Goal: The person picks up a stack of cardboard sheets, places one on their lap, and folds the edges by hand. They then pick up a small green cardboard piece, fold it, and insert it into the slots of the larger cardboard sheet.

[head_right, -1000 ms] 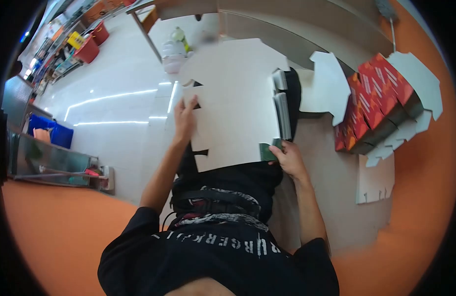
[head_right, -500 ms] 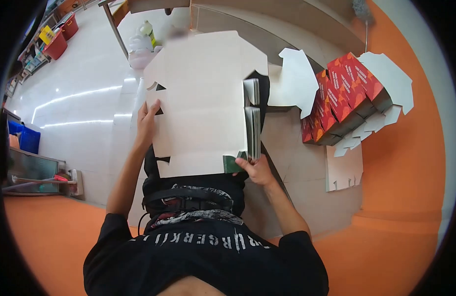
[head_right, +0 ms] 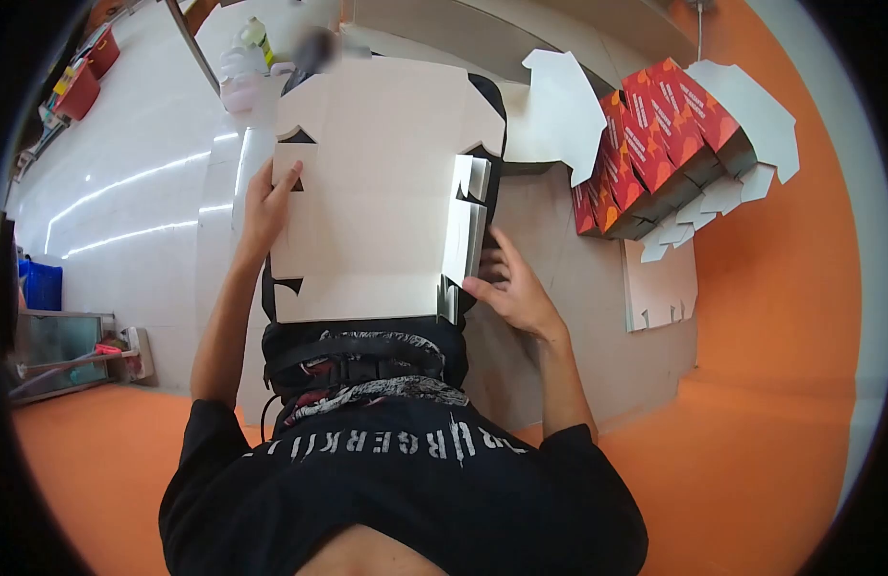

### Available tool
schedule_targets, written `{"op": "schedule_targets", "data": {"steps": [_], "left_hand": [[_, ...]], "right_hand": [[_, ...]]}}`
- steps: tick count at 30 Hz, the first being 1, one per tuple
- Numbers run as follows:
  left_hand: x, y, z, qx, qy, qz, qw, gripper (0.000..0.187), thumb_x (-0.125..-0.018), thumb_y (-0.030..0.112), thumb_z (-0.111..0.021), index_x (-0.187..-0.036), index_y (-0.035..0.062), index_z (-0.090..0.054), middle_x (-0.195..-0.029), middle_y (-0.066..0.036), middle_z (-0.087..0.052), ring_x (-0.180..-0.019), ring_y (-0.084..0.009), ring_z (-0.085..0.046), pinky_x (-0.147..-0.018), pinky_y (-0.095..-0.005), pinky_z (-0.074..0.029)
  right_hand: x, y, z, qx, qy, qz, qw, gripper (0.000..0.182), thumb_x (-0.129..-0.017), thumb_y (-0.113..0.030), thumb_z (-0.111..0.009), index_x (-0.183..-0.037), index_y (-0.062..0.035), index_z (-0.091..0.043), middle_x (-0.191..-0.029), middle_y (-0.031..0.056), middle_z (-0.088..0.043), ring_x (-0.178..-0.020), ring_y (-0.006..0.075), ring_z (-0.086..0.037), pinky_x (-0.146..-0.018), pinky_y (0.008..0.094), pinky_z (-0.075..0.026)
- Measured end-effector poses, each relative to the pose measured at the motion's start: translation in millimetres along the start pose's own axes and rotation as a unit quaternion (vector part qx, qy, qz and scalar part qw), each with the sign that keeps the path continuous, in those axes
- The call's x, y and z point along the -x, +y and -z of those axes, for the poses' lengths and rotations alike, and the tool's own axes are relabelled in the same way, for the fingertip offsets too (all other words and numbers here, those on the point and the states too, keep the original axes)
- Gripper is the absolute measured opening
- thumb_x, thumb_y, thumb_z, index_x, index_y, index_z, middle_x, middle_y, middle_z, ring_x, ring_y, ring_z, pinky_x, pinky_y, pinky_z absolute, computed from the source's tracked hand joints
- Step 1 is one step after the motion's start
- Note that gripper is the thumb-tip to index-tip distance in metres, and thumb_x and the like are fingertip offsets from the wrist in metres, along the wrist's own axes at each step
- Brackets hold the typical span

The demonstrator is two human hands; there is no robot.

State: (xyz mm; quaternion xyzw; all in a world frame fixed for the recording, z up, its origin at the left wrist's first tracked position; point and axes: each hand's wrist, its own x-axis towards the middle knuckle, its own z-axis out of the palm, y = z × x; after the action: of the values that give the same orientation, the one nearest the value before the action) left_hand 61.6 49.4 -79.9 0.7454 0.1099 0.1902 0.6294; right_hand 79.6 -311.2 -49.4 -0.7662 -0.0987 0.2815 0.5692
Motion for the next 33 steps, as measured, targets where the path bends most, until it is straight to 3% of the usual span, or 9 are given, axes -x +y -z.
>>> {"op": "schedule_targets", "data": {"steps": [4,5,7,10,11,14,25,28,33], "left_hand": [[2.0,1.4,-0.8,0.045,-0.003,0.027,0.999,0.025,-0.096,0.021,-0.056,-0.1,-0.0031,-0.06,-0.084,-0.001,-0.063,-0.078,-0.0075,-0.054,-0.071,-0.0241,-0.045],[2.8,0.2,-0.6,0.043,-0.002,0.027,0.999,0.025,-0.096,0.021,-0.056,-0.101,-0.0031,-0.06,-0.084,-0.001,-0.063,-0.078,-0.0074,-0.054,-0.07,-0.0238,-0.045],[0.5,-0.8,-1.4,0.039,0.002,0.022,0.999,0.025,-0.096,0.02,-0.056,-0.102,-0.0032,-0.06,-0.086,-0.001,-0.063,-0.078,-0.0072,-0.055,-0.07,-0.0232,-0.045],[2.2,3.3,0.4,0.101,-0.001,0.06,0.993,0.027,-0.096,0.021,-0.057,-0.106,-0.0034,-0.06,-0.09,-0.003,-0.064,-0.08,-0.0087,-0.058,-0.071,-0.024,-0.047],[2.9,2.7,1.4,0.123,0.006,0.067,0.99,0.027,-0.096,0.021,-0.057,-0.107,-0.0032,-0.06,-0.092,-0.003,-0.065,-0.081,-0.0093,-0.059,-0.072,-0.0242,-0.047],[4.5,-3.6,2.2,0.173,0.022,0.09,0.981,0.029,-0.095,0.022,-0.058,-0.11,-0.0025,-0.06,-0.096,-0.005,-0.065,-0.085,-0.0107,-0.061,-0.074,-0.0247,-0.048],[2.4,-12.2,6.0,0.17,0.033,0.106,0.979,0.029,-0.093,0.021,-0.06,-0.11,-0.0019,-0.061,-0.09,-0.003,-0.064,-0.078,-0.01,-0.058,-0.071,-0.0229,-0.046],[3.6,-7.2,6.6,0.125,0.012,0.09,0.988,0.028,-0.093,0.022,-0.061,-0.107,-0.0027,-0.061,-0.087,-0.003,-0.064,-0.077,-0.0095,-0.058,-0.069,-0.0232,-0.046],[10.5,6.5,2.3,0.021,0.02,0.033,0.999,0.028,-0.093,0.022,-0.061,-0.104,-0.0042,-0.061,-0.085,-0.003,-0.063,-0.078,-0.0079,-0.057,-0.067,-0.0237,-0.046]], "right_hand": [[9.8,-4.3,-66.1,0.154,0.169,0.057,0.972,0.129,-0.064,-0.041,-0.087,-0.148,0.0023,-0.001,-0.142,0.0345,-0.033,-0.13,0.042,-0.041,-0.107,0.0433,-0.035],[18.9,-10.4,-80.6,0.182,0.164,0.071,0.967,0.121,-0.069,-0.033,-0.085,-0.148,0.0024,0.0,-0.143,0.0352,-0.032,-0.131,0.0429,-0.039,-0.109,0.0434,-0.032],[15.8,10.5,-88.9,0.226,0.207,0.148,0.94,0.106,-0.076,-0.018,-0.078,-0.148,0.0027,-0.003,-0.137,0.0337,-0.041,-0.127,0.0383,-0.046,-0.105,0.0418,-0.037],[6.3,18.8,-70.4,0.0,0.186,0.027,0.982,0.089,-0.083,-0.002,-0.066,-0.148,0.0024,-0.005,-0.128,0.0266,-0.053,-0.118,0.0293,-0.055,-0.098,0.0372,-0.044],[-4.6,42.2,-62.7,-0.083,0.187,0.097,0.974,0.074,-0.084,0.006,-0.06,-0.146,0.0038,-0.019,-0.118,0.0171,-0.061,-0.108,0.0203,-0.06,-0.091,0.0317,-0.048],[-11.5,51.4,-34.1,-0.151,0.092,0.001,0.984,0.046,-0.085,0.005,-0.061,-0.129,0.0048,-0.047,-0.117,0.0113,-0.06,-0.107,0.0165,-0.058,-0.093,0.0308,-0.047],[-12.0,66.6,-12.5,-0.321,-0.004,0.001,0.947,0.053,-0.085,0.005,-0.062,-0.135,-0.0007,-0.044,-0.122,0.0095,-0.059,-0.114,0.0166,-0.055,-0.098,0.0312,-0.044],[-9.5,68.0,-9.5,-0.278,-0.043,-0.081,0.956,0.062,-0.084,0.0,-0.067,-0.139,-0.001,-0.04,-0.125,0.0104,-0.058,-0.118,0.0176,-0.053,-0.101,0.0322,-0.042],[-7.4,26.9,-2.1,-0.066,-0.071,0.007,0.995,0.078,-0.08,-0.016,-0.076,-0.143,-0.0004,-0.032,-0.127,0.0133,-0.056,-0.116,0.0211,-0.054,-0.099,0.0335,-0.043]]}}
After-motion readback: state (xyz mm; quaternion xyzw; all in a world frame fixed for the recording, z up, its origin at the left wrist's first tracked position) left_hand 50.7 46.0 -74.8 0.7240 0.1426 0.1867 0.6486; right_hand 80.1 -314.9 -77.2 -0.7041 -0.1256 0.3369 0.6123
